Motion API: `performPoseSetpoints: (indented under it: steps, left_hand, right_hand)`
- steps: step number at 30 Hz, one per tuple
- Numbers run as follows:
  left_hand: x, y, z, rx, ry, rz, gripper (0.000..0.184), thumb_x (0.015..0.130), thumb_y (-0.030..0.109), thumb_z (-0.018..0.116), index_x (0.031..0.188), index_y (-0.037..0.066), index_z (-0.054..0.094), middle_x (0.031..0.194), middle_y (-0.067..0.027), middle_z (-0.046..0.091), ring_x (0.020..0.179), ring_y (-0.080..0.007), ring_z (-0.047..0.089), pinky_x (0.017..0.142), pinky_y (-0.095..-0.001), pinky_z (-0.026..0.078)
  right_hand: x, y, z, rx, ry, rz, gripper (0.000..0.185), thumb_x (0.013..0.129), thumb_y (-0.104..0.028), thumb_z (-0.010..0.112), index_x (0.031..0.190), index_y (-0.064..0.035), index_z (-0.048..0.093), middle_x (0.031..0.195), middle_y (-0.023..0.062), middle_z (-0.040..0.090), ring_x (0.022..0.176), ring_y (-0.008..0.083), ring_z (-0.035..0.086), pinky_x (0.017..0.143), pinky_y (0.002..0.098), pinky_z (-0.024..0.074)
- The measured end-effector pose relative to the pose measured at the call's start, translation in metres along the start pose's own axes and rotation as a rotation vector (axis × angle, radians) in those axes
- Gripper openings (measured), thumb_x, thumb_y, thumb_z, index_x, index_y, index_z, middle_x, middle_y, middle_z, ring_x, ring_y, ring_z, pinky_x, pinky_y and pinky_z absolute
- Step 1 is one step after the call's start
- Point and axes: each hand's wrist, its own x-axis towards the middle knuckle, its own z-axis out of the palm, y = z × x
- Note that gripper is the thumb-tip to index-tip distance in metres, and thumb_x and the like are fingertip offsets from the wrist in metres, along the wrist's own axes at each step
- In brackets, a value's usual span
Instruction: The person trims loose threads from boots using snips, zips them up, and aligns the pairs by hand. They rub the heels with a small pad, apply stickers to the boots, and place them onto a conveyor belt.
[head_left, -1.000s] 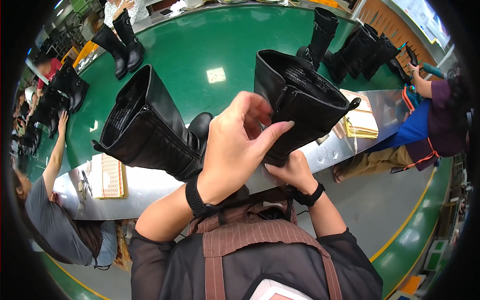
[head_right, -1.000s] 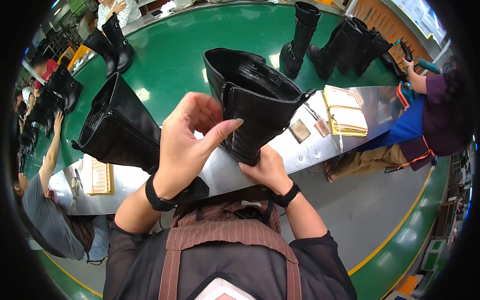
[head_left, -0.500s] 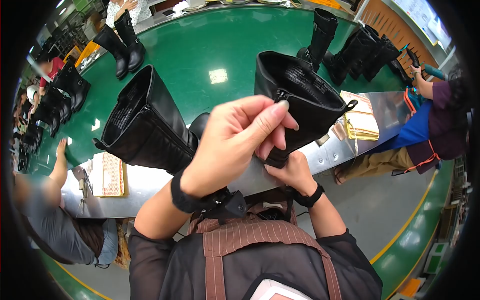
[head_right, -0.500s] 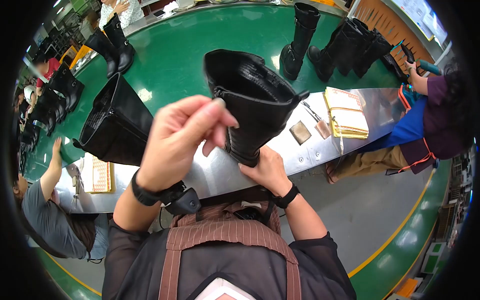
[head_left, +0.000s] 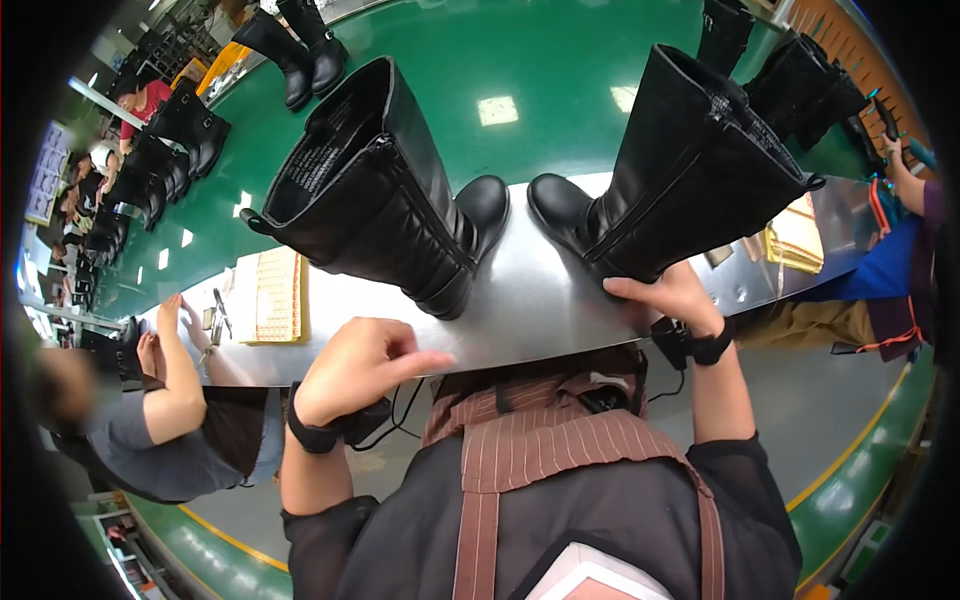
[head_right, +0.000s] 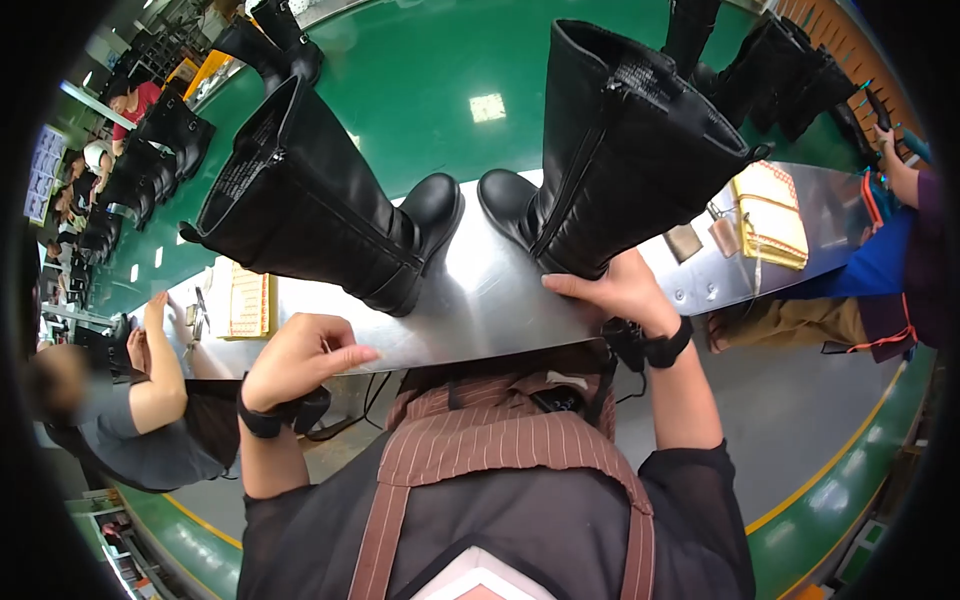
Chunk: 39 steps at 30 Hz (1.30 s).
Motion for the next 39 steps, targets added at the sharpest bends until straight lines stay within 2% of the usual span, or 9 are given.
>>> performPoseSetpoints:
  steps: [3,7,9,12,16,21,29,37,39]
  left_hand:
    - [0.022,-0.035,0.029,-0.093,0.578,0.214,0.048,0.075,0.032,0.081,0.102,-0.003,0.063,0.089,-0.0124,0.067,0.080,-0.0216,0.063,0.075,-0.0307,0.050]
    - [0.076,-0.035,0.050,-0.530,0.409,0.392,0.046,0.075,0.020,0.081,0.110,-0.003,0.061,0.099,-0.0086,0.067,0.092,-0.0172,0.062,0.082,-0.0299,0.049]
    - [0.095,-0.032,0.061,-0.704,0.403,0.349,0.040,0.079,0.012,0.077,0.113,0.000,0.061,0.107,-0.0060,0.066,0.098,-0.0146,0.060,0.086,-0.0301,0.048]
    - [0.092,-0.011,0.068,-1.008,0.472,0.361,0.035,0.083,0.010,0.072,0.116,0.001,0.061,0.111,-0.0062,0.064,0.101,-0.0142,0.060,0.088,-0.0304,0.048]
    - [0.091,-0.001,0.063,-1.585,0.165,0.380,0.038,0.091,0.017,0.061,0.125,0.000,0.054,0.118,-0.0103,0.062,0.110,-0.0217,0.060,0.094,-0.0385,0.052]
    - [0.085,0.016,0.058,-1.674,0.090,0.472,0.041,0.094,0.026,0.056,0.126,0.001,0.054,0.120,-0.0110,0.062,0.112,-0.0220,0.060,0.097,-0.0393,0.049]
    - [0.087,0.014,0.062,-1.651,0.108,0.475,0.043,0.094,0.030,0.056,0.126,0.001,0.055,0.121,-0.0099,0.062,0.110,-0.0210,0.061,0.099,-0.0387,0.046]
    - [0.087,0.006,0.061,-1.714,-0.049,0.518,0.038,0.093,0.021,0.056,0.126,0.001,0.054,0.124,-0.0117,0.059,0.116,-0.0231,0.056,0.100,-0.0391,0.045]
    - [0.092,0.007,0.062,-1.665,0.024,0.551,0.036,0.093,0.016,0.057,0.125,0.001,0.055,0.124,-0.0104,0.059,0.117,-0.0221,0.055,0.100,-0.0386,0.044]
  right_hand:
    - [0.006,-0.004,0.004,-0.080,-0.038,-0.059,0.071,0.069,-0.014,0.085,0.129,0.0047,0.051,0.127,0.0104,0.056,0.118,0.0209,0.051,0.103,0.0340,0.0381]
    - [0.011,-0.006,0.020,-0.093,-0.053,-0.015,0.070,0.070,-0.013,0.084,0.129,0.0039,0.052,0.126,0.0093,0.057,0.116,0.0190,0.052,0.101,0.0325,0.0398]
    - [0.011,-0.006,0.038,0.172,-0.018,0.103,0.052,0.075,-0.016,0.080,0.119,0.0022,0.059,0.112,0.0082,0.064,0.102,0.0170,0.060,0.091,0.0302,0.0470]
    - [0.011,-0.008,0.050,0.367,0.083,0.150,0.054,0.078,-0.006,0.074,0.128,0.0000,0.054,0.122,0.0050,0.059,0.111,0.0159,0.055,0.096,0.0300,0.0436]
    - [0.010,0.007,0.057,0.864,0.025,0.161,0.040,0.087,-0.016,0.060,0.122,0.0045,0.058,0.120,0.0110,0.063,0.112,0.0233,0.059,0.101,0.0366,0.0435]
    - [0.009,-0.010,0.068,1.006,0.011,0.044,0.046,0.086,-0.027,0.057,0.118,0.0047,0.061,0.118,0.0135,0.065,0.112,0.0242,0.060,0.102,0.0395,0.0435]
    - [0.007,-0.013,0.074,1.018,-0.028,0.068,0.046,0.085,-0.026,0.057,0.119,0.0046,0.060,0.121,0.0131,0.063,0.114,0.0243,0.059,0.103,0.0400,0.0427]
    - [0.009,-0.003,0.076,1.093,-0.223,0.132,0.042,0.089,-0.018,0.051,0.125,0.0029,0.056,0.125,0.0144,0.060,0.116,0.0265,0.056,0.099,0.0424,0.0441]
    - [0.011,-0.006,0.077,0.775,-0.058,0.000,0.049,0.082,-0.012,0.056,0.128,0.0057,0.052,0.126,0.0145,0.059,0.118,0.0266,0.056,0.105,0.0412,0.0398]
